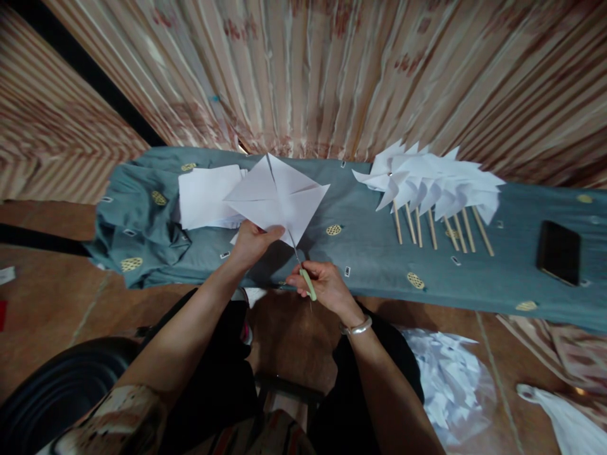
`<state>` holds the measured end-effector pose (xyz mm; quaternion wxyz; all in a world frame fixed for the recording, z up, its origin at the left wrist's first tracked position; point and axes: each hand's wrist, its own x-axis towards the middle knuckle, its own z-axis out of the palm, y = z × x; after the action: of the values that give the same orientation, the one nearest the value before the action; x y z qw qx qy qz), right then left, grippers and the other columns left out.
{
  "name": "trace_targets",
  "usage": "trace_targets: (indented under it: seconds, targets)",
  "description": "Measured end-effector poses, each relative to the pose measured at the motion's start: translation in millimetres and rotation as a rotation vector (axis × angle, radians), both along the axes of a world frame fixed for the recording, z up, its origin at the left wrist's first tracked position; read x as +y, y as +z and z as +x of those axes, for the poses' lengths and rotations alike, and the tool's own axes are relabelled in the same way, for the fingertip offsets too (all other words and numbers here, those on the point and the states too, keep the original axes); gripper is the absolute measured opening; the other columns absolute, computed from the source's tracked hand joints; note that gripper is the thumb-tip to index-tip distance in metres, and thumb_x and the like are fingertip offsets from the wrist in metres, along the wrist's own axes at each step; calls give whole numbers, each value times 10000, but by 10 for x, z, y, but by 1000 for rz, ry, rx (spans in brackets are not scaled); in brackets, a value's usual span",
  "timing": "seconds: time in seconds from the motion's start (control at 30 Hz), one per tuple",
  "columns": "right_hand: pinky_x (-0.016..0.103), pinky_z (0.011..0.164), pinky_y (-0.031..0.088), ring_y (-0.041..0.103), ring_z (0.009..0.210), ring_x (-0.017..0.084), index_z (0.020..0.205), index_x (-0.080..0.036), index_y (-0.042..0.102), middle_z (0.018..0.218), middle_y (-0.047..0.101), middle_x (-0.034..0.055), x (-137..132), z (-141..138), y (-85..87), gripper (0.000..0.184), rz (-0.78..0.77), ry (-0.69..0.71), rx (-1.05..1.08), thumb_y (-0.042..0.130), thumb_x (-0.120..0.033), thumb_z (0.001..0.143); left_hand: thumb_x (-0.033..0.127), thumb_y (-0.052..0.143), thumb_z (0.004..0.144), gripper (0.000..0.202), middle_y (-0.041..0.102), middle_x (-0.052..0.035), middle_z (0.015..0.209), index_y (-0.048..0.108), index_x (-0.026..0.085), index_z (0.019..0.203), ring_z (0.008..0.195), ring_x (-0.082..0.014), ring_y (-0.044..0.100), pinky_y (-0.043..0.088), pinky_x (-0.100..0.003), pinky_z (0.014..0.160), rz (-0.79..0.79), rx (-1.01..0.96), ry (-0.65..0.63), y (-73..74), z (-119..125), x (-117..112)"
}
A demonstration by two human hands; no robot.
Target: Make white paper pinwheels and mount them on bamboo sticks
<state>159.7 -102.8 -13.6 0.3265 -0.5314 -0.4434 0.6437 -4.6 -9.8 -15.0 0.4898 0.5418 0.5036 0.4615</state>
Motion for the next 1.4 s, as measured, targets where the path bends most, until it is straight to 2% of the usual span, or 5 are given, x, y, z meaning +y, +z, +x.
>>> trace_targets:
  seconds: [0.3,0.43,0.7,0.93,1.4]
  targets:
    - [205,455,408,523,477,84,752,-176,697,559,600,-27,-12,8,-103,415,27,8,-5,802,-566,657,312,648,585,173,638,-7,672,611,168,674,641,-158,560,453,-283,644,-16,21,6,18,-5,3]
    - [204,453,413,523,471,85,752,-184,694,552,599,-31,-14,1,-121,411,22,-1,-12,799,-570,658,330,646,595,172,603,3,633,586,175,639,615,-148,536,438,-280,628,-22,33,12,11,-11,-5]
    - [191,447,391,519,460,73,741,-176,693,545,603,-33,-5,-13,-119,412,-12,-17,14,830,-546,623,277,668,593,145,641,-5,650,615,158,655,620,-149,565,462,-271,619,-24,10,23,38,-15,-1]
    - [202,472,393,520,484,81,758,-180,676,552,597,-39,15,-9,-67,413,20,-29,5,828,-542,628,288,672,615,189,680,-28,751,644,162,753,685,-168,595,497,-296,680,-19,-53,-115,-46,14,-60]
    - [202,461,393,507,472,77,737,-182,675,561,597,-37,8,-16,-64,416,19,-56,3,825,-553,621,322,672,643,299,725,-70,908,661,148,886,818,-204,648,537,-328,792,-27,37,-116,-89,11,-89]
